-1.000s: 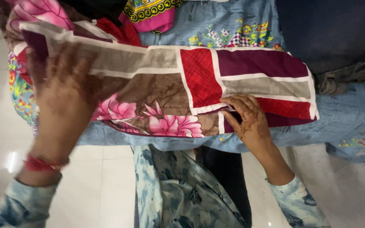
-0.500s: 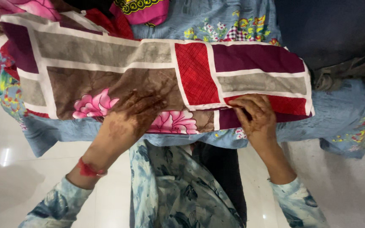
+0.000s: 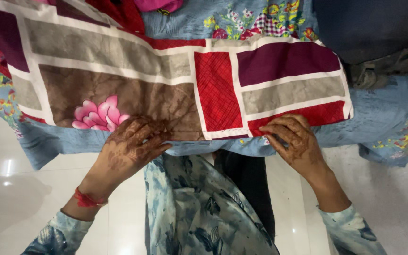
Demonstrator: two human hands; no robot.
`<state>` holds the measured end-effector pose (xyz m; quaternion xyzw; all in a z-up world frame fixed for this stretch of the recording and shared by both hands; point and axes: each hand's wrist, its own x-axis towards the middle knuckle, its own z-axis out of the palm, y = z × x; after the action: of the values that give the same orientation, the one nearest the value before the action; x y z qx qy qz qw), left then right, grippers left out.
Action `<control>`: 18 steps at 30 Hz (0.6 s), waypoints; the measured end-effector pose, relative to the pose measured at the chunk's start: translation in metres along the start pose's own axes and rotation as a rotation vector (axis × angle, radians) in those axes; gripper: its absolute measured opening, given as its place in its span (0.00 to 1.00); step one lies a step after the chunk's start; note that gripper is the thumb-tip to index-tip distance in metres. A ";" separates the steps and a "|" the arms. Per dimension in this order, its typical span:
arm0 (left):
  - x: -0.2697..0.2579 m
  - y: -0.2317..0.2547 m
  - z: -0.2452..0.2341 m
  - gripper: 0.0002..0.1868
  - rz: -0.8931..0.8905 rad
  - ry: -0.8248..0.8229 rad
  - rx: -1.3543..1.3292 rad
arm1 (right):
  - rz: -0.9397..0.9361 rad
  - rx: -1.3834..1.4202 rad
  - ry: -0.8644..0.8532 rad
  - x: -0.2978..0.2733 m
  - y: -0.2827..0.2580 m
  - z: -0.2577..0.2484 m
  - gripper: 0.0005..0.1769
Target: The person folds a grey t-shirt and a patterned blanket on a bed and then places them into an open suitcase.
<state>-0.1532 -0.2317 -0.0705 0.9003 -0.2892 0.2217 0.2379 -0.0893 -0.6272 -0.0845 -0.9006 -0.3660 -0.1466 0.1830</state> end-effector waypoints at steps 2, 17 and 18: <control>0.000 -0.003 -0.001 0.18 0.011 -0.039 0.032 | 0.031 0.045 -0.020 -0.002 0.006 -0.002 0.15; 0.023 0.008 0.012 0.16 0.042 0.046 0.028 | 0.158 0.039 0.021 -0.009 0.035 -0.034 0.19; 0.032 0.011 0.013 0.14 0.037 0.054 0.069 | 0.207 -0.001 0.113 -0.010 0.041 -0.037 0.15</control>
<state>-0.1331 -0.2605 -0.0602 0.8961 -0.2915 0.2602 0.2105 -0.0720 -0.6769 -0.0649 -0.9239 -0.2602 -0.1777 0.2173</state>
